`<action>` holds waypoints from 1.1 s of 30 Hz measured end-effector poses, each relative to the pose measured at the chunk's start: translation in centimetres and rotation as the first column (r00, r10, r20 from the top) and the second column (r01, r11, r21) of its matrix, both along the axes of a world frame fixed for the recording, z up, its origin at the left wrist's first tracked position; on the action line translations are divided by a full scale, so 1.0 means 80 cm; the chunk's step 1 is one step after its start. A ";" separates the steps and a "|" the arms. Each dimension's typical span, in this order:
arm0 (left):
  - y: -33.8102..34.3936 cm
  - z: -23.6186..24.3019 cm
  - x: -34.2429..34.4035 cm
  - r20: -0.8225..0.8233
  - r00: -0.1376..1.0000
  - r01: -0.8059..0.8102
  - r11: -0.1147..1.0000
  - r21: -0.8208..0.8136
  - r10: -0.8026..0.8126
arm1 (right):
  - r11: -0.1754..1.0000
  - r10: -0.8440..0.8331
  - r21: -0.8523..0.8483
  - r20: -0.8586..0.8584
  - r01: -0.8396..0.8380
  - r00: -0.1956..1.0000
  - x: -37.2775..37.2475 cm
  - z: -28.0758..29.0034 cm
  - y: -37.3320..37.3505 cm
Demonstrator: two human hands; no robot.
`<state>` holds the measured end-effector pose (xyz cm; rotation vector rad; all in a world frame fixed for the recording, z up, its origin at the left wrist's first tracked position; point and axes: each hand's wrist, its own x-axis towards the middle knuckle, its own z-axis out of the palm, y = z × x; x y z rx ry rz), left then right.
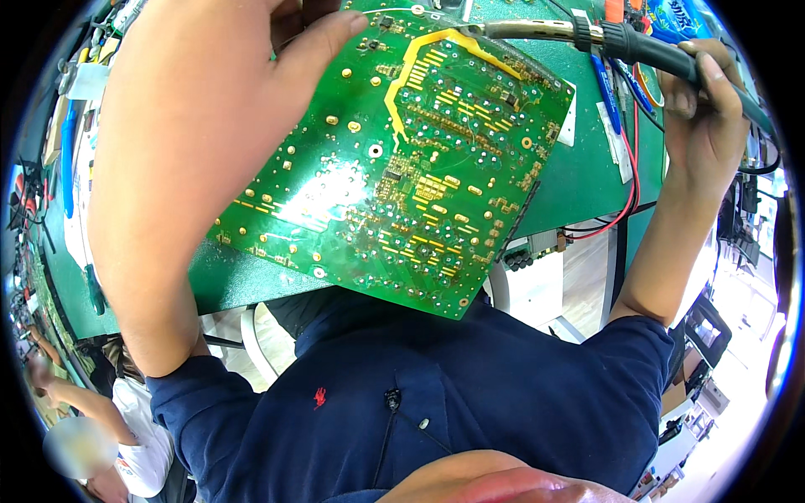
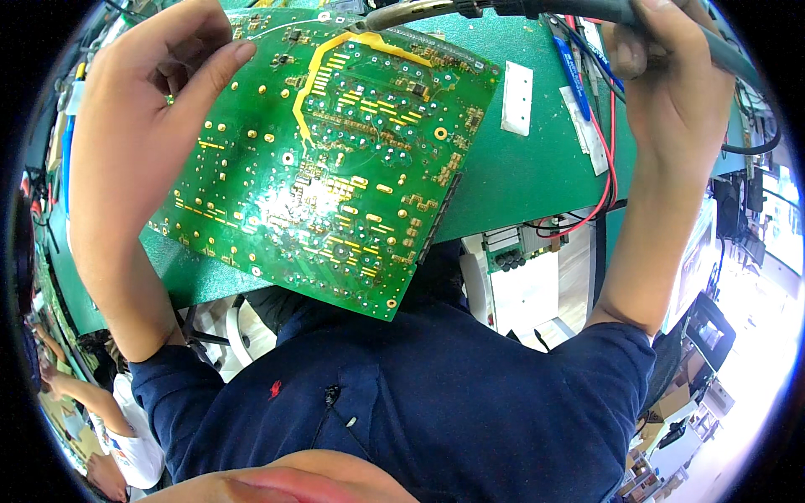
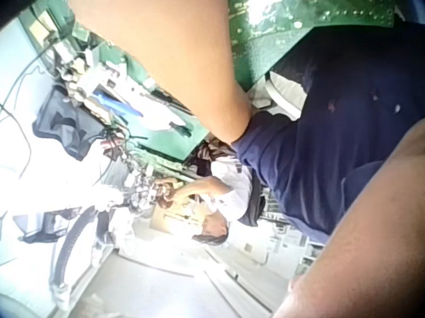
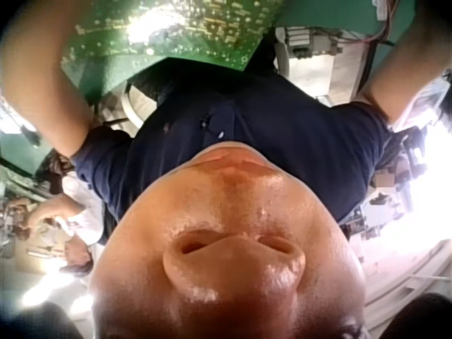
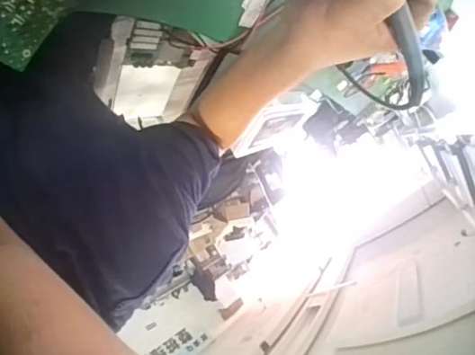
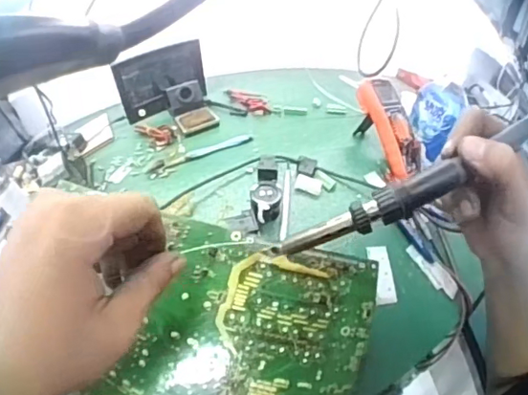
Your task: The person solders components onto a green circuit board using a soldering iron and solder wire, then turns the board over by hand to inspect the other side.
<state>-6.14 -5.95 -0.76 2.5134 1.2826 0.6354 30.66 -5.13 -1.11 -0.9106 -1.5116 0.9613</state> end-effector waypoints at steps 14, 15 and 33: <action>-0.002 -0.003 -0.002 0.012 0.999 0.052 0.998 -0.039 -0.051 | 0.999 -0.008 0.049 0.078 0.004 0.997 0.001 -0.007 0.006; -0.002 -0.003 -0.002 0.015 0.999 0.052 0.998 -0.040 -0.051 | 0.999 0.000 0.054 0.081 -0.005 0.997 0.001 -0.007 0.006; -0.032 0.017 0.059 0.118 0.992 0.037 0.992 0.124 -0.052 | 0.999 -0.052 0.005 -0.107 0.053 0.993 0.023 0.019 -0.023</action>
